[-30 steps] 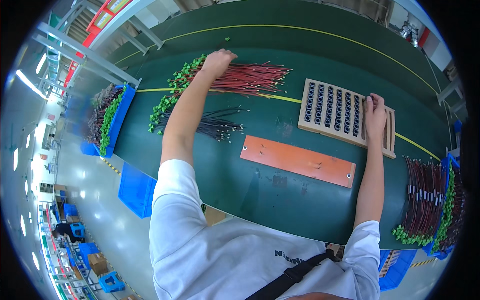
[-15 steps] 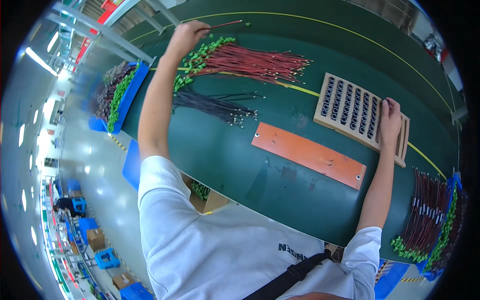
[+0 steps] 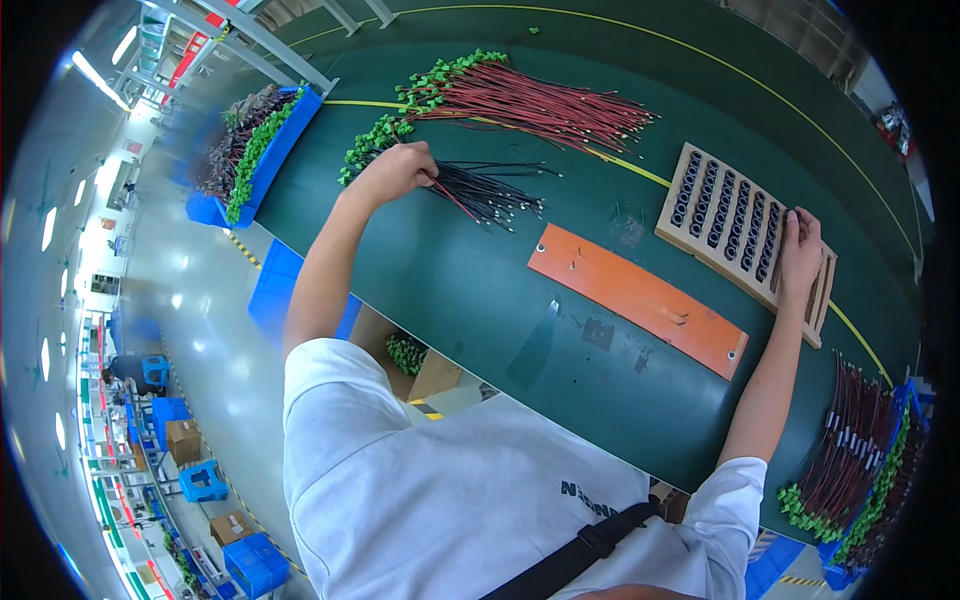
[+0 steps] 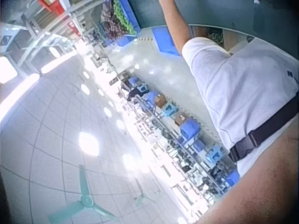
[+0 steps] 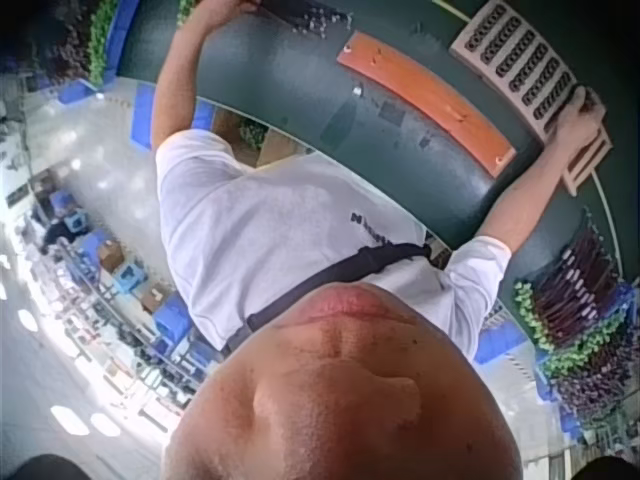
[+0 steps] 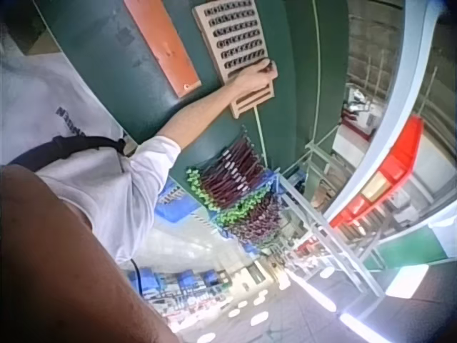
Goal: The person assembles wire harnesses by picking up red and black wires, inserting them into a green connector, and sliding a gray cylindrical sleeve over the connection. They repeat this process for multiple units, placing the finished assemblies into a blue bin.
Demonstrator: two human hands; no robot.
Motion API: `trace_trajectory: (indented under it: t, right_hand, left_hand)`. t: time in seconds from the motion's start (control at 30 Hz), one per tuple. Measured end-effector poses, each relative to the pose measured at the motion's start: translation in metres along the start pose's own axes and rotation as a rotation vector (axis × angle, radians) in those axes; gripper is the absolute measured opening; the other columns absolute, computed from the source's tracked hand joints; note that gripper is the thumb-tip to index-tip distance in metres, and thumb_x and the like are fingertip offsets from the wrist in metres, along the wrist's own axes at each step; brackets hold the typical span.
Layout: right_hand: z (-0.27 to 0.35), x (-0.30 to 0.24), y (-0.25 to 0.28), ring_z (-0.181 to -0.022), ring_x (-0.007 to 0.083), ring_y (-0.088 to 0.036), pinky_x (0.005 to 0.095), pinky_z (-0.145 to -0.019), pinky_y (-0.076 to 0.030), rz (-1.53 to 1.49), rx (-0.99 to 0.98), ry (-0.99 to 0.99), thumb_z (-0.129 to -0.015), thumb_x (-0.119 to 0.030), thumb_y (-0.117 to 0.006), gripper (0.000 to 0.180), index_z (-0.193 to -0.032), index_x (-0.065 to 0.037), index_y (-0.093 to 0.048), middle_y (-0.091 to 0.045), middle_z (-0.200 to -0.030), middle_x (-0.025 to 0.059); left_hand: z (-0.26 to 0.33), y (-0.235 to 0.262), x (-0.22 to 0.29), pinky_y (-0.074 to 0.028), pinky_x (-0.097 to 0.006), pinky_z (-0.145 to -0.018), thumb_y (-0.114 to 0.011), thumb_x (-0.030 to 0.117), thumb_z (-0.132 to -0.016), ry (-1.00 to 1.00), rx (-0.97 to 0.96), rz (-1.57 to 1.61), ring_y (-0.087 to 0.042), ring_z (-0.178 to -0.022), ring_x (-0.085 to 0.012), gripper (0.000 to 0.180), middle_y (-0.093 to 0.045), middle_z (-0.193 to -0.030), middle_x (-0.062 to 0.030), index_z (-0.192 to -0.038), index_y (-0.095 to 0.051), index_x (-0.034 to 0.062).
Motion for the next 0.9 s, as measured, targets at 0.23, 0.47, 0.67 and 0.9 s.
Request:
trace_trajectory:
  t: [0.23, 0.47, 0.67, 0.9]
  right_hand:
    - [-0.001, 0.003, 0.0, -0.096, 0.0227, -0.071, 0.0345, -0.087, -0.054, 0.02, 0.021, 0.018, -0.103, -0.032, -0.059, 0.037, -0.127, -0.004, -0.064, -0.074, -0.106, 0.0146]
    - [0.001, 0.004, -0.001, -0.099, 0.0229, -0.071, 0.0348, -0.089, -0.054, 0.025, 0.011, 0.013, -0.103, -0.033, -0.059, 0.037, -0.126, -0.005, -0.064, -0.073, -0.107, 0.0148]
    - [0.0, 0.006, -0.004, -0.098, 0.0229, -0.071, 0.0348, -0.089, -0.054, -0.01, 0.005, 0.016, -0.103, -0.03, -0.059, 0.034, -0.125, -0.004, -0.064, -0.073, -0.107, 0.0146]
    - [0.0, 0.005, -0.001, -0.097, 0.0227, -0.071, 0.0344, -0.088, -0.054, 0.006, 0.019, 0.042, -0.103, -0.03, -0.06, 0.034, -0.125, -0.004, -0.064, -0.073, -0.107, 0.015]
  left_hand:
    - [0.0, -0.013, -0.005, -0.054, -0.043, -0.078, -0.072, 0.0, -0.081, -0.023, 0.023, 0.034, -0.067, -0.089, -0.0339, 0.012, -0.064, -0.096, -0.0129, -0.093, -0.071, -0.0007]
    - [0.009, -0.011, 0.002, -0.053, -0.042, -0.08, -0.069, 0.0, -0.084, -0.028, 0.011, -0.084, -0.067, -0.09, -0.0339, 0.017, -0.065, -0.098, -0.0136, -0.101, -0.066, 0.0008]
    - [0.015, 0.003, -0.002, -0.054, -0.041, -0.08, -0.069, -0.003, -0.083, -0.08, 0.113, 0.016, -0.067, -0.09, -0.0332, 0.022, -0.068, -0.095, -0.0141, -0.105, -0.069, 0.0013]
    - [0.037, 0.116, -0.042, -0.058, -0.035, -0.077, -0.055, 0.0, -0.098, 0.061, 0.614, 0.097, -0.073, -0.085, -0.0242, 0.023, -0.075, -0.098, -0.0158, -0.116, -0.068, 0.0021]
Point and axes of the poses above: each hand's wrist, its own z-axis away from the middle knuckle, its own y-axis out of the back of the hand, x = y × z, the point moved 7 cm from there along -z, towards the middle knuckle
